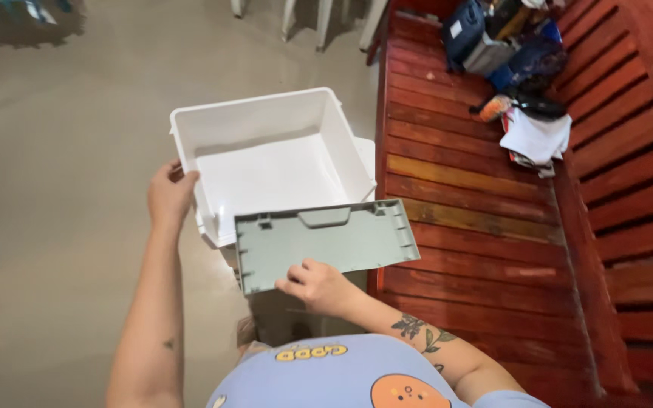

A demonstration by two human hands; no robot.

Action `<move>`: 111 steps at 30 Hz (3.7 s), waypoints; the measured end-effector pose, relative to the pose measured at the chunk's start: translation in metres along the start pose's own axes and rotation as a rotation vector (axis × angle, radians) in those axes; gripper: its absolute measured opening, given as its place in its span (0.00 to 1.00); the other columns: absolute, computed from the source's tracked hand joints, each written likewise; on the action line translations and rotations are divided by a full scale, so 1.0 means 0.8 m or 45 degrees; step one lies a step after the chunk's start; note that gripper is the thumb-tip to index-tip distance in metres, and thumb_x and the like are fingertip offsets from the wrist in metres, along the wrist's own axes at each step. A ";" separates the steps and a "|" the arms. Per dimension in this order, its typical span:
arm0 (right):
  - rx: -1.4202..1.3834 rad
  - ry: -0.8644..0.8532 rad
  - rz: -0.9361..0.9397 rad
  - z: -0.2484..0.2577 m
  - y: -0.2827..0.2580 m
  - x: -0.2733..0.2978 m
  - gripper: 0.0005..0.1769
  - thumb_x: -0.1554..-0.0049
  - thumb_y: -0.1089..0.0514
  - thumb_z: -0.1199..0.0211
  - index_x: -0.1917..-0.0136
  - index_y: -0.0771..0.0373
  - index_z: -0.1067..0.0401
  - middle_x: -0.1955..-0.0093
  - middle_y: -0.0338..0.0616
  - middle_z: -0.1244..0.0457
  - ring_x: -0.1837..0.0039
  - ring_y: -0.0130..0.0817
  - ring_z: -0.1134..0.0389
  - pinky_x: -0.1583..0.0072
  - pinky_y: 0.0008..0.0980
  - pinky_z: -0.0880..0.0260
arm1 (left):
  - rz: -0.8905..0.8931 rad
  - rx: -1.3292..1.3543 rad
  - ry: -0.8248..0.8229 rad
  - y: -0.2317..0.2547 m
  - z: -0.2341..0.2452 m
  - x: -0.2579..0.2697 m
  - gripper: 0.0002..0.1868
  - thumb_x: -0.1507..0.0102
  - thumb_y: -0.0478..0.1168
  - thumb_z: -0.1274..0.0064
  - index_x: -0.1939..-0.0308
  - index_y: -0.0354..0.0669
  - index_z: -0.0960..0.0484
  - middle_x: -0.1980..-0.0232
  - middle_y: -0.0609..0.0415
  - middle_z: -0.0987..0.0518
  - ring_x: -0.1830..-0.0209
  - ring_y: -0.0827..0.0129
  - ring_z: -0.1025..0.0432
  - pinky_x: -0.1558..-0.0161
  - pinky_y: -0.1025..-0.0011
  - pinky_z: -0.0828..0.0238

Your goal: The person assembles multiple plastic storage drawers by attaching side panels to white drawer bodies and stacking them. They handle white drawer bodies and pink and gray side panels, fitting each panel into the drawer and then placing the completed unit into a stack.

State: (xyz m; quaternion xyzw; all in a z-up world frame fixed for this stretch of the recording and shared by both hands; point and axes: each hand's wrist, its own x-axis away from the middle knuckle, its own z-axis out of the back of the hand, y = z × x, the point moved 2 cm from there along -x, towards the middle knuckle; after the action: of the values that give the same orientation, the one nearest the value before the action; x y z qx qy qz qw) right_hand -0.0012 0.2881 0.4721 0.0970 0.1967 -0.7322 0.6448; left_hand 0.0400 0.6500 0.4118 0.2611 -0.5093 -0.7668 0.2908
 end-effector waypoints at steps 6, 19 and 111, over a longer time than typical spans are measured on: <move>0.051 -0.036 -0.240 -0.003 -0.002 -0.050 0.29 0.55 0.68 0.38 0.39 0.62 0.29 0.51 0.42 0.37 0.53 0.40 0.35 0.54 0.34 0.28 | 0.066 0.294 -0.149 0.005 -0.004 0.092 0.26 0.37 0.39 0.42 0.36 0.37 0.24 0.43 0.46 0.19 0.49 0.63 0.22 0.55 0.69 0.24; -0.634 0.127 -0.683 -0.038 -0.006 -0.087 0.14 0.42 0.67 0.36 0.42 0.65 0.31 0.52 0.50 0.37 0.52 0.43 0.31 0.50 0.38 0.27 | -0.037 0.270 -0.519 -0.050 -0.039 -0.072 0.26 0.25 0.53 0.62 0.35 0.38 0.23 0.43 0.43 0.18 0.42 0.55 0.26 0.41 0.63 0.32; -0.596 -0.044 -0.340 -0.066 0.092 -0.237 0.09 0.43 0.51 0.32 0.53 0.57 0.20 0.60 0.40 0.35 0.58 0.40 0.31 0.55 0.39 0.29 | 0.435 0.891 -0.163 -0.046 -0.062 -0.152 0.27 0.38 0.45 0.41 0.38 0.35 0.21 0.43 0.48 0.17 0.41 0.69 0.24 0.40 0.71 0.30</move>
State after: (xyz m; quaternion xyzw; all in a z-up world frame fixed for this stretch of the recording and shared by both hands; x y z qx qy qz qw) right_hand 0.0933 0.4748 0.4876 -0.0939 0.3606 -0.7469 0.5507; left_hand 0.1524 0.7163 0.3731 0.2074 -0.7930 -0.5022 0.2755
